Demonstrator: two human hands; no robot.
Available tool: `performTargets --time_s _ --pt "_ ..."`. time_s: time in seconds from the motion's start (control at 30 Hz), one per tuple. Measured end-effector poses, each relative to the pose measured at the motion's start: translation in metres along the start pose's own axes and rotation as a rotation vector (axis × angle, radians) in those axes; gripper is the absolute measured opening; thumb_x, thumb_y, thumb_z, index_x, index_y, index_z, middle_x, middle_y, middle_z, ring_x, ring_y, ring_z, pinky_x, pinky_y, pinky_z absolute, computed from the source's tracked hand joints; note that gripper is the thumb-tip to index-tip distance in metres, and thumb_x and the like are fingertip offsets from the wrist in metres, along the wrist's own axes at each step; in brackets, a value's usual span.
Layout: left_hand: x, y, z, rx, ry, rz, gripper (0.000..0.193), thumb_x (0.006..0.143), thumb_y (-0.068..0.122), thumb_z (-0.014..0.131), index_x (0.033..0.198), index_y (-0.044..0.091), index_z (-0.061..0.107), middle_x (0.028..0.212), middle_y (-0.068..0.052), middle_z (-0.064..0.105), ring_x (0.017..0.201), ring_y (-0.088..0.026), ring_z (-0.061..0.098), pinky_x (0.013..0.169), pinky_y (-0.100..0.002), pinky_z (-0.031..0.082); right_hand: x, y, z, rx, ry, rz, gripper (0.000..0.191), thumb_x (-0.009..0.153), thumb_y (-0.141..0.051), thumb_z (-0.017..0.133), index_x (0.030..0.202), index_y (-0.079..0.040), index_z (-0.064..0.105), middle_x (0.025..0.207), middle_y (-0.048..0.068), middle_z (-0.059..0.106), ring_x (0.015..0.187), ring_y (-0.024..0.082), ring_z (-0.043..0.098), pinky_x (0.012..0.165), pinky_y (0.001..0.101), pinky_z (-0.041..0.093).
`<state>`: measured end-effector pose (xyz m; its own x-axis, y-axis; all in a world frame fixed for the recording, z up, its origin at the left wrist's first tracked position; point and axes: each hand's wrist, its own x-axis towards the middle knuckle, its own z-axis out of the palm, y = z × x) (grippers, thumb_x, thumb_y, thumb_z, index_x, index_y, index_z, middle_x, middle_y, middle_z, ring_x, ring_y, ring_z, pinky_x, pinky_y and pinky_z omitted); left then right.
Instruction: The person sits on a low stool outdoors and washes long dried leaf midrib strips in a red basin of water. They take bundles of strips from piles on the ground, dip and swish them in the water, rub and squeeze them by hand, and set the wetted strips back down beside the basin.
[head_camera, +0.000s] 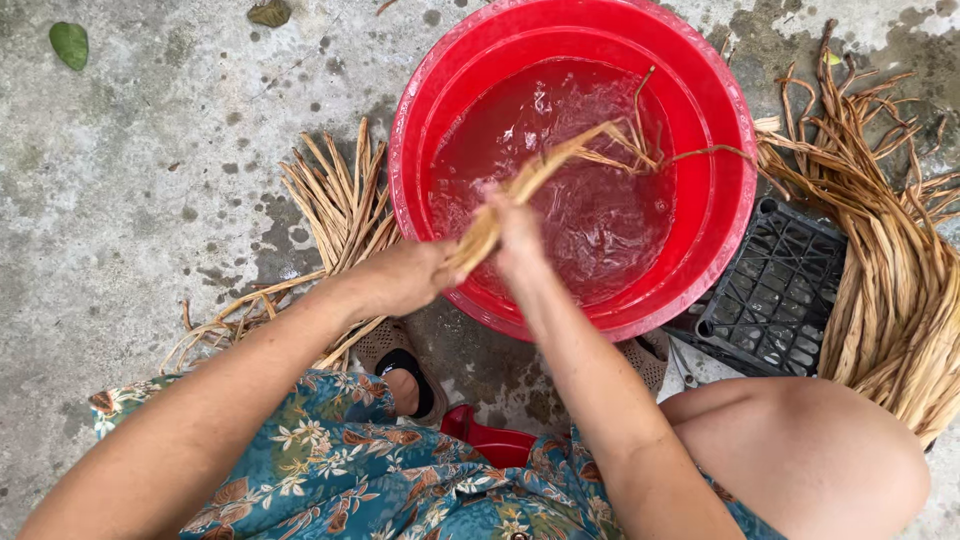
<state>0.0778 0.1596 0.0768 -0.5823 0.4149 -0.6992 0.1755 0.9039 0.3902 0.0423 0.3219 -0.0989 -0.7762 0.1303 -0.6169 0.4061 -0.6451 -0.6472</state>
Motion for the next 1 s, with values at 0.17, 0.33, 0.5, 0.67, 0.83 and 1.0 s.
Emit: performTargets --time_s 0.17,0.33,0.5,0.67,0.83,1.0 --pt "-0.062 -0.036 -0.051 -0.137 0.147 0.450 0.045 0.101 0.039 0.060 0.145 0.028 0.066 0.114 0.005 0.074 0.092 -0.014 0.072 0.083 -0.041 0.053 0.074 -0.068 -0.128 0.352 0.238 -0.170 0.015 0.100 -0.010 0.058 0.101 -0.006 0.072 0.070 -0.001 0.055 0.063 0.011 0.055 0.063 0.0274 0.054" --pt "-0.101 -0.085 -0.095 -0.285 0.221 -0.133 0.029 0.098 0.043 0.061 0.116 0.026 0.075 0.059 0.000 0.047 0.057 -0.014 0.045 0.056 -0.031 0.042 0.073 -0.090 -0.181 0.539 0.286 -0.250 0.044 0.105 -0.044 0.051 0.121 -0.003 0.053 0.097 0.012 0.066 0.073 0.017 0.060 0.062 0.0308 0.050" --pt "-0.063 -0.070 -0.081 -0.369 0.335 -0.088 0.032 0.101 0.037 0.056 0.128 0.023 0.067 0.067 0.002 0.053 0.060 -0.013 0.046 0.055 -0.031 0.042 0.014 -0.072 -0.089 0.190 0.204 -0.053 0.098 0.096 -0.076 0.040 0.150 0.006 0.030 0.134 0.030 0.062 0.092 0.028 0.070 0.073 0.0351 0.057" --pt "0.008 -0.034 -0.015 -0.209 0.060 -0.041 0.042 0.103 0.043 0.050 0.138 0.023 0.060 0.083 -0.005 0.066 0.072 -0.017 0.064 0.073 -0.038 0.057 -0.036 -0.011 0.017 0.050 -0.356 0.049 0.074 0.100 -0.057 0.045 0.156 -0.011 0.030 0.139 0.016 0.051 0.114 0.026 0.060 0.097 0.0444 0.052" --pt "0.023 -0.027 0.025 -0.029 0.059 0.175 0.039 0.104 0.044 0.050 0.122 0.011 0.064 0.093 -0.008 0.068 0.083 -0.018 0.064 0.082 -0.045 0.054 -0.012 0.006 0.007 0.106 -0.175 -0.003 0.027 0.098 -0.024 0.067 0.117 -0.005 0.061 0.070 0.002 0.061 0.056 0.016 0.060 0.052 0.0314 0.056" --pt "-0.039 -0.016 -0.022 -0.005 -0.032 0.128 0.038 0.105 0.042 0.047 0.138 0.033 0.061 0.118 0.001 0.072 0.097 -0.016 0.068 0.091 -0.041 0.054 0.053 -0.043 -0.085 0.264 0.214 -0.073 0.027 0.102 -0.024 0.060 0.110 0.001 0.068 0.066 0.001 0.058 0.053 0.009 0.049 0.048 0.0257 0.047"
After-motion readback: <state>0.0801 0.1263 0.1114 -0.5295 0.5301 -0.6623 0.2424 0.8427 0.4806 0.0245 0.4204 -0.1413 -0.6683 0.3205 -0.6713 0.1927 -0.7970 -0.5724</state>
